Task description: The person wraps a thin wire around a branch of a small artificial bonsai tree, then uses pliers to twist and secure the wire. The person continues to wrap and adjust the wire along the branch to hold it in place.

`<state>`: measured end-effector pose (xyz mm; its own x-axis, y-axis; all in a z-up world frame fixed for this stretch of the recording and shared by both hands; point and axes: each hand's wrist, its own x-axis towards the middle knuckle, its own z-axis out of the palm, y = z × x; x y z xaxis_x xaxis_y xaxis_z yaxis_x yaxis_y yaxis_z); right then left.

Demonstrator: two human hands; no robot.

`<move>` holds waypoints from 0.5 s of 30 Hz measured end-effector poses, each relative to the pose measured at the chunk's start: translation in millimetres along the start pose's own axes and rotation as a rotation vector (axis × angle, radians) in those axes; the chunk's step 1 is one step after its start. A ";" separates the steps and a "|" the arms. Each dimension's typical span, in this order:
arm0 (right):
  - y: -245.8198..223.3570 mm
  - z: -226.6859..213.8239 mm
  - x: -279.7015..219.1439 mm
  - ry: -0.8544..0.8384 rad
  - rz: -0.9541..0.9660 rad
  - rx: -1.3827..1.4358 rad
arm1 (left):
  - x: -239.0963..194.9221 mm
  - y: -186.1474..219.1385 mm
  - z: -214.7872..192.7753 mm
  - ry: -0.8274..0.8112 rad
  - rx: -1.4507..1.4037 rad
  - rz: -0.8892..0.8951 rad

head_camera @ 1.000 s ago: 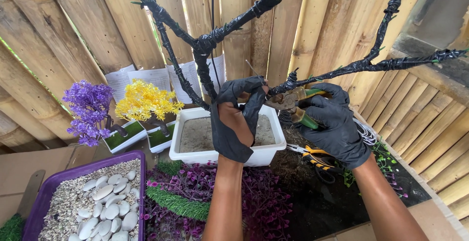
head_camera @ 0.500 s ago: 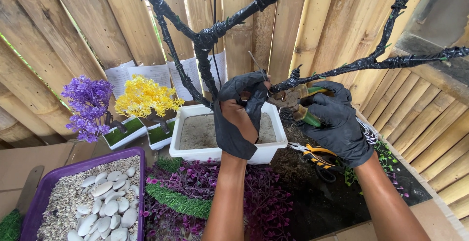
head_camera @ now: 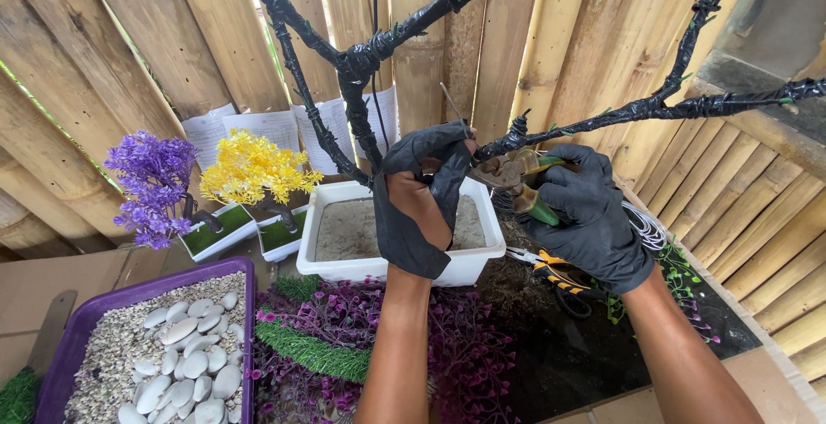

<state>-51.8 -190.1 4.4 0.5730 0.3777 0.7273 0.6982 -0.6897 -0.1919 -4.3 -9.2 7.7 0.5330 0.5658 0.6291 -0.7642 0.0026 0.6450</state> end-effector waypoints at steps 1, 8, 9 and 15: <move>-5.0 -2.0 3.6 0.000 0.001 0.000 | 0.8 1.1 -1.3 0.000 0.000 -0.001; -8.7 -2.9 4.5 0.012 0.038 -0.019 | 3.6 5.2 -10.1 -0.060 -0.014 -0.005; -16.4 -7.6 8.8 0.001 0.034 -0.079 | 6.6 8.8 -14.0 -0.102 -0.019 -0.008; -25.8 -11.8 13.3 -0.020 0.098 0.235 | 14.2 17.2 -21.5 -0.182 -0.022 0.024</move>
<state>-67.3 -174.6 26.8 0.6495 0.3297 0.6851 0.7183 -0.5616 -0.4107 -17.7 16.6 18.4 0.5697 0.4073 0.7138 -0.7842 0.0095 0.6204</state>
